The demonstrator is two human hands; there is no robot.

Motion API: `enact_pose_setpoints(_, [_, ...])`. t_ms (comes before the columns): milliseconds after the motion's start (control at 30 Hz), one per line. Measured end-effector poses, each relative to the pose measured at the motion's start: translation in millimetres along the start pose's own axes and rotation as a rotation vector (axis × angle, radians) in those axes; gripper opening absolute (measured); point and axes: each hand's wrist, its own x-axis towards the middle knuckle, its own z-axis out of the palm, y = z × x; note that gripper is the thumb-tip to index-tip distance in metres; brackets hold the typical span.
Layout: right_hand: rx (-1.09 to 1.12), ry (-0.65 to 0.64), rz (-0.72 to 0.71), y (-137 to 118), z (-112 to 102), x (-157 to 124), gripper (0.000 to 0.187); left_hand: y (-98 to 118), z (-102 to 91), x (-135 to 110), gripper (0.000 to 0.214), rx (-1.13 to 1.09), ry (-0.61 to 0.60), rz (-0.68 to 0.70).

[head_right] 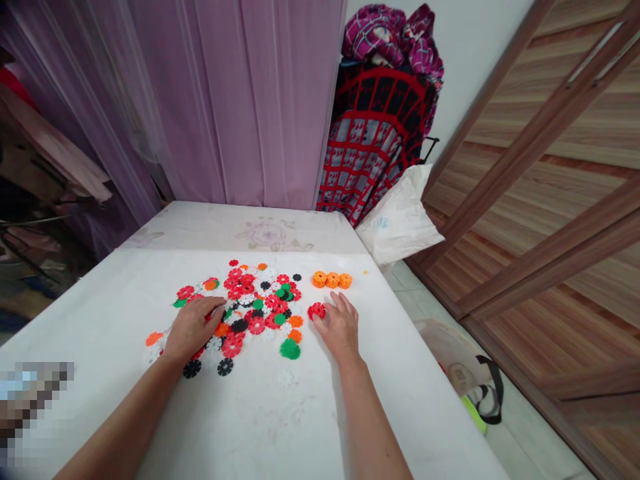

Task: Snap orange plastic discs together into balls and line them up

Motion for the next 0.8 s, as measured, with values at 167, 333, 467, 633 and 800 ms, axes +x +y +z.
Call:
enact_pose_setpoints(167, [0.001, -0.022, 0.014, -6.6, 1.4, -1.1, 0.019, -1.7, 0.1, 0.5, 0.034, -0.003, -0.019, 0.006])
enact_pose_setpoints(333, [0.003, -0.052, 0.016, -6.8, -0.4, -1.1, 0.021, -1.0, -1.4, 1.2, 0.036, 0.012, -0.019, 0.003])
enact_pose_setpoints(467, [0.017, -0.059, 0.019, -6.3, 0.8, -1.5, 0.023, -1.2, -2.0, 1.4, 0.036, 0.014, -0.025, 0.005])
enact_pose_setpoints(633, [0.023, -0.054, 0.025, -5.7, 3.5, -2.2, 0.026, -1.5, -1.4, 1.5, 0.035, -0.001, -0.024, 0.005])
enact_pose_setpoints(800, [0.038, -0.064, 0.016, -4.1, 4.6, -2.5, 0.026, 0.4, -1.2, 1.4, 0.034, -0.006, -0.02, -0.004])
